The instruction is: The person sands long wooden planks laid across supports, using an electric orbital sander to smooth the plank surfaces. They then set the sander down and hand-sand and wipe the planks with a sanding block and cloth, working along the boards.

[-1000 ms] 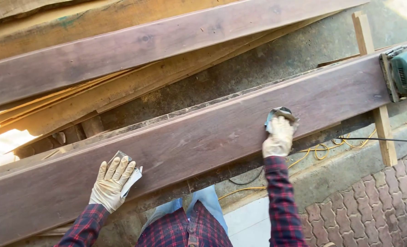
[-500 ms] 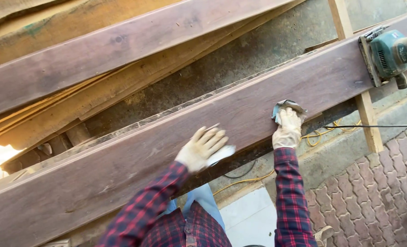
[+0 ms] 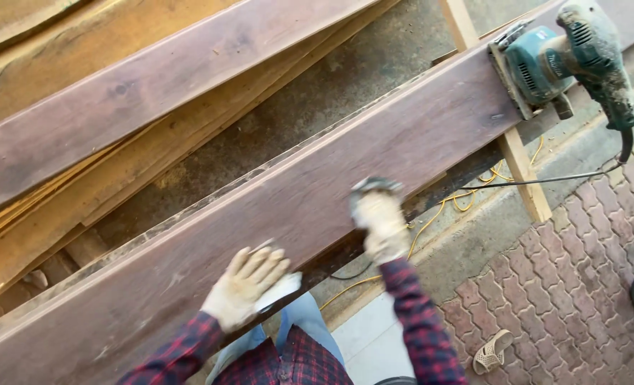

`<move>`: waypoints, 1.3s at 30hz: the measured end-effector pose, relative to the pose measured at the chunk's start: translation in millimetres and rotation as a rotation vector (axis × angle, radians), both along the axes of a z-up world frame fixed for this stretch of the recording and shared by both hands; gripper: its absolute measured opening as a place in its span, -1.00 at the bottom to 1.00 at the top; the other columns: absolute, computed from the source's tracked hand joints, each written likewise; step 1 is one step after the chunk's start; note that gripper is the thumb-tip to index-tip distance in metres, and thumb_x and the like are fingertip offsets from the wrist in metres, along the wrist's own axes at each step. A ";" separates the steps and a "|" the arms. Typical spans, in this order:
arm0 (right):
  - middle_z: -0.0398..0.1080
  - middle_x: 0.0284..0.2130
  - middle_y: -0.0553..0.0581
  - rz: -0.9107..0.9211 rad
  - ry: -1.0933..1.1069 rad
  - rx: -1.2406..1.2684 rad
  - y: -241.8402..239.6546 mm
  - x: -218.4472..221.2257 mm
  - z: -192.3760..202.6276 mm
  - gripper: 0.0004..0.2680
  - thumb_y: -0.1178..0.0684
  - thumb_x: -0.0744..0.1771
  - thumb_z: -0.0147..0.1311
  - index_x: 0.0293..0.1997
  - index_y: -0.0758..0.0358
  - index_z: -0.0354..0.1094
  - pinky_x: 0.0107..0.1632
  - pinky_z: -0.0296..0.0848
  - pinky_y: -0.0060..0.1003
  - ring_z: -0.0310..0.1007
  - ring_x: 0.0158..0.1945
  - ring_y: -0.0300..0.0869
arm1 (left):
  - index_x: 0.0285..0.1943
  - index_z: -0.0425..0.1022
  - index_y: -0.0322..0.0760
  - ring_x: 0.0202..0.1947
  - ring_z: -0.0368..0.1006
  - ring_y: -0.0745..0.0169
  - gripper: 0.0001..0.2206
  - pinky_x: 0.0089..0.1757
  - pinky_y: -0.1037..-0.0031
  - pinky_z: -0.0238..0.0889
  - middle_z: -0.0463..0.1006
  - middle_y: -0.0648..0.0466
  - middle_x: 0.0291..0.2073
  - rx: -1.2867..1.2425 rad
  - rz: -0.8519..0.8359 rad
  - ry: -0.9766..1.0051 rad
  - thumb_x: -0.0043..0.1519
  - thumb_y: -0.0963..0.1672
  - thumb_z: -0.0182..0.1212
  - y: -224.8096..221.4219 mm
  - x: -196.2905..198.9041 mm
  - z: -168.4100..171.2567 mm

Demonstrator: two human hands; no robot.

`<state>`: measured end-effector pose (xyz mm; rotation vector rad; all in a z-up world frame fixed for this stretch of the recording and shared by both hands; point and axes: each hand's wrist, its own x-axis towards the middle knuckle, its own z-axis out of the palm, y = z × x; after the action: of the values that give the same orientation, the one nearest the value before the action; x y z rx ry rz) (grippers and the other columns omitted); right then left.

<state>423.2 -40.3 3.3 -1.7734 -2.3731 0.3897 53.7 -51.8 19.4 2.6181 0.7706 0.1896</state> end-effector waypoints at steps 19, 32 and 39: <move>0.49 -0.12 0.16 -0.465 0.166 0.309 62.0 126.2 -33.7 -0.84 0.22 0.32 -0.08 -0.10 0.19 0.43 0.24 0.47 -0.24 0.47 0.02 -0.10 | 0.62 -0.24 0.23 0.54 -0.36 0.23 -0.21 0.40 0.12 -0.59 -0.22 0.23 0.60 -0.181 0.111 0.617 0.15 -0.06 -0.02 40.3 -6.4 3.3; 0.50 -0.12 0.10 -0.307 -0.299 0.289 118.9 169.7 -44.1 -0.79 0.30 0.33 -0.17 -0.09 0.20 0.43 0.22 0.44 -0.34 0.48 -0.01 -0.18 | 0.52 -0.04 0.17 0.50 -0.19 0.22 -0.30 0.39 0.11 -0.46 -0.05 0.20 0.51 0.120 0.208 0.060 0.08 -0.07 -0.05 20.0 -27.5 -54.9; 0.18 -0.49 0.03 -0.218 -0.893 -0.039 148.5 33.2 49.9 -0.92 0.18 0.20 -0.15 -0.44 0.05 0.23 -0.17 0.36 -0.30 0.24 -0.35 -0.22 | 0.58 -0.10 0.08 0.51 -0.22 0.23 -0.33 0.38 0.15 -0.47 -0.08 0.18 0.53 0.185 0.234 -0.133 0.23 0.10 -0.13 25.6 -16.1 -59.1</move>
<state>456.4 108.1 53.2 -2.5702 -2.5967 -0.5048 37.6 -26.1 -39.6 2.6451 1.0559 0.5188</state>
